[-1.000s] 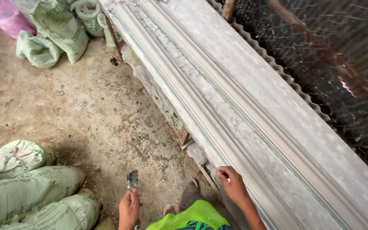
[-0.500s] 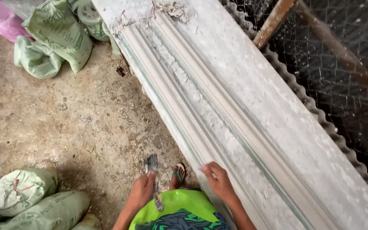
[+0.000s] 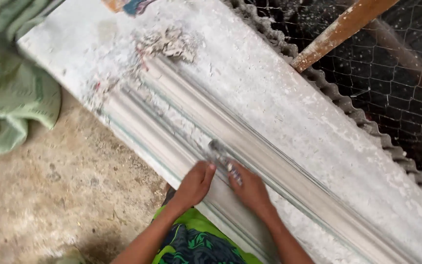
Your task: The person scrapes a white powdery substance from a long, grooved white panel using a metal scraper. They repeatedly move the scraper along the grooves to remove the residue, occasionally repositioning their hands and the tool.
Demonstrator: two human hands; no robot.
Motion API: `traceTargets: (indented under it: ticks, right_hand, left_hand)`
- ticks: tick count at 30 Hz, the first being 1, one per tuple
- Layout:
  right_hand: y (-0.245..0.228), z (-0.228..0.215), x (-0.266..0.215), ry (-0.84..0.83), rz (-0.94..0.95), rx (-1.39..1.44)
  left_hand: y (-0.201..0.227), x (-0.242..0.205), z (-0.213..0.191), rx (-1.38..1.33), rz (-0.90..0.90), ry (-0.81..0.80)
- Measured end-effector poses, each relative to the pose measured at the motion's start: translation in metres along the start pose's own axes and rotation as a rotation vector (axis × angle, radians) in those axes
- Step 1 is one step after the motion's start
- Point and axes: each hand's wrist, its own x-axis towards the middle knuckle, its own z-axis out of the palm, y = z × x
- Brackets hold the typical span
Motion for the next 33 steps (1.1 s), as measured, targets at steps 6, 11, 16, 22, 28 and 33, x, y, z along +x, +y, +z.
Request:
traceTargets:
  ticks: [6, 11, 16, 22, 28, 33]
  right_hand:
    - [-0.039, -0.022, 0.125, 0.000, 0.323, -0.257]
    - [-0.056, -0.028, 0.151, -0.083, 0.387, -0.329]
    - [-0.048, -0.076, 0.117, -0.162, 0.514, -0.358]
    - [-0.103, -0.072, 0.184, -0.274, 0.464, -0.383]
    - [-0.145, 0.025, 0.312, -0.115, 0.105, -0.230]
    - [-0.151, 0.021, 0.309, -0.083, 0.079, -0.171]
  left_hand:
    - [-0.001, 0.129, -0.093, 0.868, 0.319, 0.147]
    - [-0.053, 0.191, -0.088, 0.988, 0.611, 0.077]
    - [-0.102, 0.221, 0.012, 0.890, 0.837, -0.037]
    - [-0.105, 0.241, -0.075, 0.951, 0.873, -0.106]
    - [-0.073, 0.258, -0.261, 1.271, 0.512, 0.026]
    - [-0.018, 0.237, -0.271, 1.302, 0.274, 0.045]
